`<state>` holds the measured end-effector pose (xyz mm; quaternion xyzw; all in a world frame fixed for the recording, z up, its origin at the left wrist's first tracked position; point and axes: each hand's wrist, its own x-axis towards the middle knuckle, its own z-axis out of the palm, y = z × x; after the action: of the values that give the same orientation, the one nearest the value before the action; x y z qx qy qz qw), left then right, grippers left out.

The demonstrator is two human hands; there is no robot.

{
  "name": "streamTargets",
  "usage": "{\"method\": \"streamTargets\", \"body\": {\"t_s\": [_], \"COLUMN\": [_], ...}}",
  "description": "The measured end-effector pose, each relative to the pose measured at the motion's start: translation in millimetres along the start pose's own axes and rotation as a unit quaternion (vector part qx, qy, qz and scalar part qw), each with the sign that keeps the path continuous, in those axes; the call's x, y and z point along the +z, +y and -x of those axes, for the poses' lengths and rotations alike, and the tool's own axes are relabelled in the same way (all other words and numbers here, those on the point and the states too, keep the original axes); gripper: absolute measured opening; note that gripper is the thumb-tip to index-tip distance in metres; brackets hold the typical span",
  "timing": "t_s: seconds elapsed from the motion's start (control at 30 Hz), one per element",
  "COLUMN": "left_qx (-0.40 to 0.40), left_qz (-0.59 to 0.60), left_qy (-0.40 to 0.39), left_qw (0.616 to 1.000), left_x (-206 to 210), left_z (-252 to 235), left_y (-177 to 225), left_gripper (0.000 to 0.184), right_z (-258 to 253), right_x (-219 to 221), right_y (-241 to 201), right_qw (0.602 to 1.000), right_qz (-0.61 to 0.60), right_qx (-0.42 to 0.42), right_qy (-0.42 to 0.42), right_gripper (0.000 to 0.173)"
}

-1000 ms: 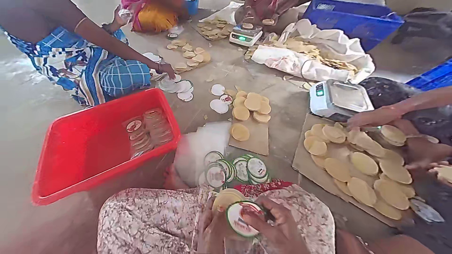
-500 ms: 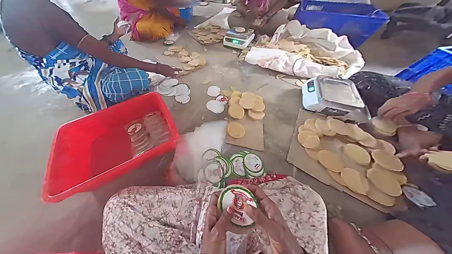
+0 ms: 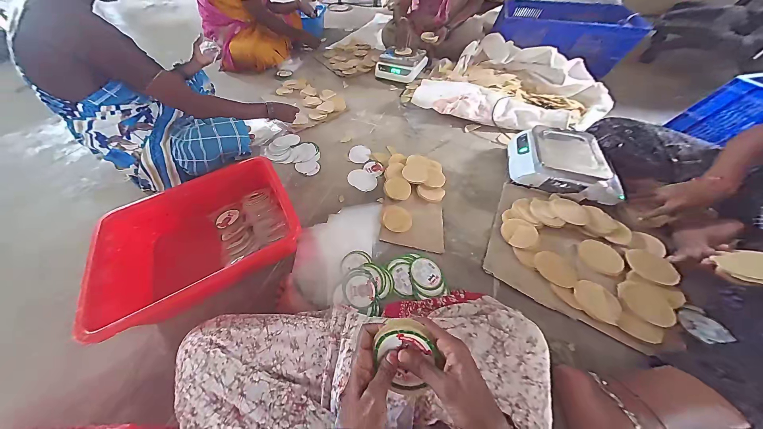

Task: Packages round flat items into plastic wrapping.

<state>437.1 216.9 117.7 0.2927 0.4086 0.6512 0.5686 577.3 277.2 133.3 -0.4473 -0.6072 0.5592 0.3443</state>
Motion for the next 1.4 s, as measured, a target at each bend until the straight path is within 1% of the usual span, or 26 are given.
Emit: {"method": "streamTargets", "body": {"t_s": [0.07,0.13,0.2,0.27,0.33,0.37,0.4,0.43,0.47,0.5,0.57,0.6,0.63,0.67,0.7,0.77,0.8,0.83,0.9,0.93,1.0,1.03,1.1,1.2,1.3,1.4], "left_qx": [0.034,0.064,0.081,0.071,0.046,0.016,-0.004,-0.005,-0.012,-0.028,-0.083,-0.112,-0.13,-0.139,-0.139,-0.15,-0.163,-0.164,-0.113,-0.06,0.037,0.058,0.07,0.099,0.108,0.156], "left_qz": [-0.065,-0.145,-0.258,-0.396,-0.518,-0.568,-0.597,-0.611,-0.606,-0.583,-0.502,-0.457,-0.413,-0.394,-0.409,-0.468,-0.488,-0.498,-0.492,-0.483,-0.464,-0.453,-0.421,-0.36,-0.333,-0.316], "left_qy": [-0.047,-0.099,-0.094,-0.073,-0.074,-0.082,-0.087,-0.082,-0.073,-0.061,-0.045,-0.048,-0.056,-0.07,-0.088,-0.128,-0.143,-0.148,-0.135,-0.122,-0.077,-0.051,-0.022,0.02,0.072,0.077], "left_qw": [0.996,0.982,0.958,0.913,0.851,0.819,0.798,0.787,0.792,0.81,0.86,0.881,0.9,0.906,0.898,0.861,0.845,0.838,0.852,0.865,0.882,0.888,0.904,0.927,0.934,0.933], "left_x": [-5.3,-18.6,-35.8,-53.0,-63.5,-63.8,-61.8,-62.4,-61.9,-59.9,-57.0,-57.0,-57.4,-57.5,-58.0,-58.3,-56.0,-54.4,-56.7,-58.1,-54.9,-52.1,-48.9,-44.7,-40.2,-35.4], "left_z": [-4.1,-13.7,-21.4,-22.5,-17.4,-14.1,-12.0,-12.1,-13.9,-17.0,-25.1,-28.9,-31.6,-32.5,-31.6,-27.5,-25.8,-23.4,-16.4,-13.3,-7.8,-5.6,-2.0,2.0,8.1,11.3], "left_y": [-3.5,-7.6,-10.1,-9.1,-8.6,-6.1,-4.4,-7.1,-8.6,-8.7,-9.9,-10.4,-11.2,-11.0,-10.4,-7.7,-6.1,-7.7,-18.8,-24.8,-29.6,-27.5,-21.7,-18.1,-14.7,-8.9], "left_gripper": [0.034,0.041,0.05,0.057,0.077,0.088,0.092,0.092,0.086,0.075,0.045,0.033,0.025,0.022,0.026,0.044,0.045,0.038,0.02,0.014,0.013,0.016,0.02,0.013,0.012,0.011], "right_z": [0.6,2.8,3.8,5.4,10.3,13.1,15.7,17.7,19.1,20.2,21.5,21.7,21.8,22.3,23.3,25.7,27.1,27.8,30.2,31.8,36.7,38.8,41.8,45.4,48.1,48.2], "right_x": [-4.3,-16.8,-37.2,-61.1,-79.6,-85.9,-90.2,-92.8,-93.7,-93.2,-89.3,-86.9,-84.9,-83.6,-83.3,-84.6,-86.2,-88.1,-91.5,-93.1,-96.8,-98.4,-101.6,-106.2,-104.6,-103.7], "right_y": [-1.6,-8.1,-13.2,-15.8,-15.4,-14.0,-11.7,-8.4,-4.9,-1.9,1.2,1.0,-0.4,-3.0,-5.4,-7.1,-6.3,-4.5,0.9,2.3,3.6,5.2,13.2,26.6,29.7,36.1], "right_qw": [0.999,0.998,0.993,0.982,0.971,0.967,0.965,0.964,0.963,0.963,0.965,0.966,0.967,0.967,0.968,0.969,0.969,0.969,0.967,0.964,0.958,0.954,0.948,0.946,0.946,0.942], "right_qz": [-0.028,-0.031,-0.001,0.049,0.073,0.08,0.081,0.082,0.082,0.081,0.066,0.06,0.053,0.048,0.045,0.05,0.053,0.056,0.069,0.085,0.132,0.159,0.198,0.22,0.226,0.244], "right_qx": [-0.002,-0.026,-0.046,-0.05,-0.035,-0.027,-0.022,-0.023,-0.024,-0.023,-0.031,-0.038,-0.045,-0.048,-0.048,-0.05,-0.049,-0.049,-0.052,-0.049,-0.04,-0.037,-0.045,-0.05,-0.033,-0.049], "right_qy": [0.025,0.054,0.112,0.177,0.224,0.239,0.248,0.252,0.254,0.256,0.252,0.249,0.246,0.245,0.243,0.237,0.236,0.236,0.241,0.245,0.25,0.251,0.247,0.234,0.229,0.226], "right_gripper": [0.027,0.022,0.018,0.017,0.017,0.019,0.02,0.022,0.022,0.02,0.018,0.018,0.019,0.02,0.02,0.02,0.019,0.019,0.019,0.018,0.017,0.017,0.019,0.022,0.024,0.028]}}
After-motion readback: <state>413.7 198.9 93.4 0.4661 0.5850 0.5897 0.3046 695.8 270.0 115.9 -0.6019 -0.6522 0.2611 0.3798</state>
